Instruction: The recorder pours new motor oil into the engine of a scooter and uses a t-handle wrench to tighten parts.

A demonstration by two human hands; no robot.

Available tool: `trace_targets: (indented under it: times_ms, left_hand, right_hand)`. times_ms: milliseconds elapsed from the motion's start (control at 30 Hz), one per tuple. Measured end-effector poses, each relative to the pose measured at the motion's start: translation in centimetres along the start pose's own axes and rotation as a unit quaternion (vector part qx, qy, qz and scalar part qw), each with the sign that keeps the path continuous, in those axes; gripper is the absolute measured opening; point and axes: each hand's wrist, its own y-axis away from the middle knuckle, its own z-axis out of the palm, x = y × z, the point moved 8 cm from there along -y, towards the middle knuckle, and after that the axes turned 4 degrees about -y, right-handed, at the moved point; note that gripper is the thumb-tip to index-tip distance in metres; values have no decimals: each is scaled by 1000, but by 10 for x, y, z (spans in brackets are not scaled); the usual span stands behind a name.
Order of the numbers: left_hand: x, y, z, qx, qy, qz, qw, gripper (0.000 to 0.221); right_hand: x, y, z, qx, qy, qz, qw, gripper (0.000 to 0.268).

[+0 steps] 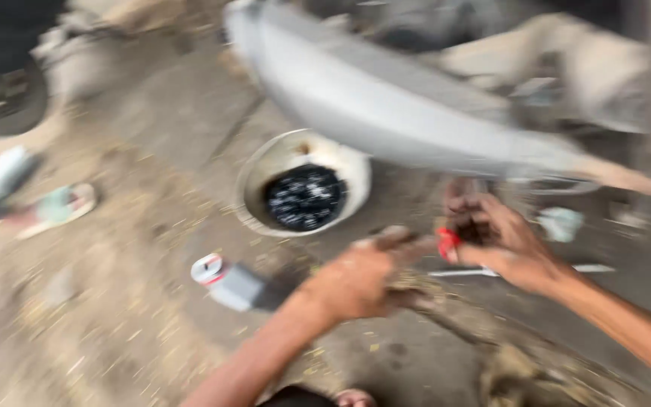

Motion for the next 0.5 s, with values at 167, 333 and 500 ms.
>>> trace_targets:
  times_ms: [167,333,500]
  left_hand:
    - [-10,49,-24,105,100,-93,985,56]
    - [-67,143,-64,230,78,-197,950,48]
    - [-166,257,-92,391,-18,-398,830,46]
  right_hand:
    - [-42,18,69,-71,-72,-47,994,83]
    - [-61,9,103,-134,31,13,990,69]
    - [39,-7,88,-136,213,-16,967,61]
